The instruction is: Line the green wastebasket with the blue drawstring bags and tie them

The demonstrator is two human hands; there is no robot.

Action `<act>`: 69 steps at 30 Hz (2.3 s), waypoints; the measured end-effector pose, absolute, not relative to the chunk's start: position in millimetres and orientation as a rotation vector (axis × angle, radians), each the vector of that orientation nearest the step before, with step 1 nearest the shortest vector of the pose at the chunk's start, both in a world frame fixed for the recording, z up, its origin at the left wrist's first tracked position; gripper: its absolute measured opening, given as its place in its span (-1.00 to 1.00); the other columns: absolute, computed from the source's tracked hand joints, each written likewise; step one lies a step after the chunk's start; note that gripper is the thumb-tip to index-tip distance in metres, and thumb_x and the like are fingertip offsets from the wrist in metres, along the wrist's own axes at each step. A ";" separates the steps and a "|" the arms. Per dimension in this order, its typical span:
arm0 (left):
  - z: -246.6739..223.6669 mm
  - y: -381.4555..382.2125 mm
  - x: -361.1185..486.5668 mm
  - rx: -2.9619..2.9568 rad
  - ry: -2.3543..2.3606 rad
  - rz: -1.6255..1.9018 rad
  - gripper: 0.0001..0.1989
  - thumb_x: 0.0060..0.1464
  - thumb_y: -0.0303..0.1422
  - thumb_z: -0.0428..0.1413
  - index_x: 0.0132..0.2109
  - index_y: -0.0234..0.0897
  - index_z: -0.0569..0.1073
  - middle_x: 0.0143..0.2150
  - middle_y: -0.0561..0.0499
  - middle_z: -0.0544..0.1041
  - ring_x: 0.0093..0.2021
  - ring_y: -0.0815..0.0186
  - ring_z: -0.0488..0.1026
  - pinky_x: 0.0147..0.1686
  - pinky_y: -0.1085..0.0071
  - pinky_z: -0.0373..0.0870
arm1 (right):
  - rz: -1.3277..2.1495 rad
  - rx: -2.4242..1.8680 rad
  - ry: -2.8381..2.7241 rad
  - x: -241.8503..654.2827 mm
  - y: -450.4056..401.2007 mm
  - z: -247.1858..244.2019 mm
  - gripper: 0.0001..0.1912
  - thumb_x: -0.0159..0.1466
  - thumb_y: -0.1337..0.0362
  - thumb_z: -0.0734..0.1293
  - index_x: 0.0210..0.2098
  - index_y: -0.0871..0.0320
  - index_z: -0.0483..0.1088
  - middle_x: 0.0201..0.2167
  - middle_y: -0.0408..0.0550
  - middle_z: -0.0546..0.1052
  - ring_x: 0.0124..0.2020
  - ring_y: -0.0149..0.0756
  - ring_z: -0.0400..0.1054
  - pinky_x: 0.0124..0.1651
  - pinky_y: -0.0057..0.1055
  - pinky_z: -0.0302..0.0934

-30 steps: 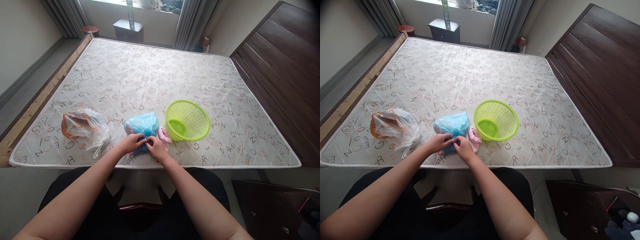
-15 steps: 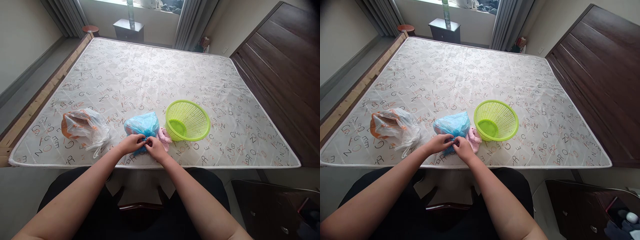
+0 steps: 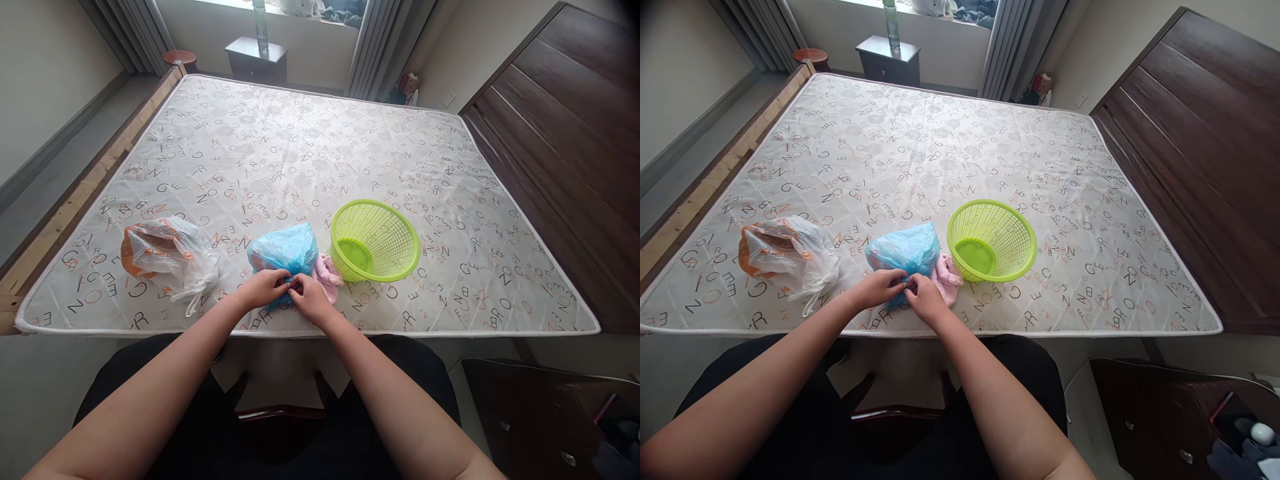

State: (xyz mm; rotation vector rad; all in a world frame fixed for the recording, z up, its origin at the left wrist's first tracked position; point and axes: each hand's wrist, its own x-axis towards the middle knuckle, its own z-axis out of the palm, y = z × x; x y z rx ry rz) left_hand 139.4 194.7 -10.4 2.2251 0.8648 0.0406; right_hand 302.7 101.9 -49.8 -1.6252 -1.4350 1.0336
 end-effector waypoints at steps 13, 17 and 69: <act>-14.3 193.9 139.5 2.211 0.850 0.003 -0.80 0.24 -0.23 0.01 -0.25 -0.21 0.45 -0.40 0.07 0.49 -0.41 0.31 0.39 -0.41 0.43 0.14 | 1.061 -1.651 -1.444 301.6 100.9 -56.1 -0.95 0.25 0.29 0.32 -0.29 0.09 0.35 -0.34 -0.16 0.47 -0.31 -0.30 0.36 -0.25 -0.38 0.20; -13.8 193.6 140.3 2.216 0.861 -0.005 -0.81 0.23 -0.23 0.01 -0.25 -0.20 0.45 -0.39 0.07 0.49 -0.39 0.31 0.40 -0.40 0.43 0.15 | 1.063 -1.661 -1.432 300.3 101.0 -56.6 -0.96 0.25 0.30 0.31 -0.29 0.09 0.34 -0.34 -0.16 0.47 -0.31 -0.30 0.36 -0.25 -0.38 0.20; -13.5 194.9 137.1 2.365 0.844 0.735 -0.81 0.28 -0.20 0.10 -0.16 -0.18 0.53 -0.01 -0.12 0.54 0.06 0.20 0.46 0.13 0.23 0.40 | 0.963 -1.671 -0.990 308.8 106.2 -37.4 -0.80 0.21 0.22 0.30 -0.17 0.10 0.37 -0.28 -0.09 0.51 -0.25 -0.28 0.42 -0.13 -0.34 0.34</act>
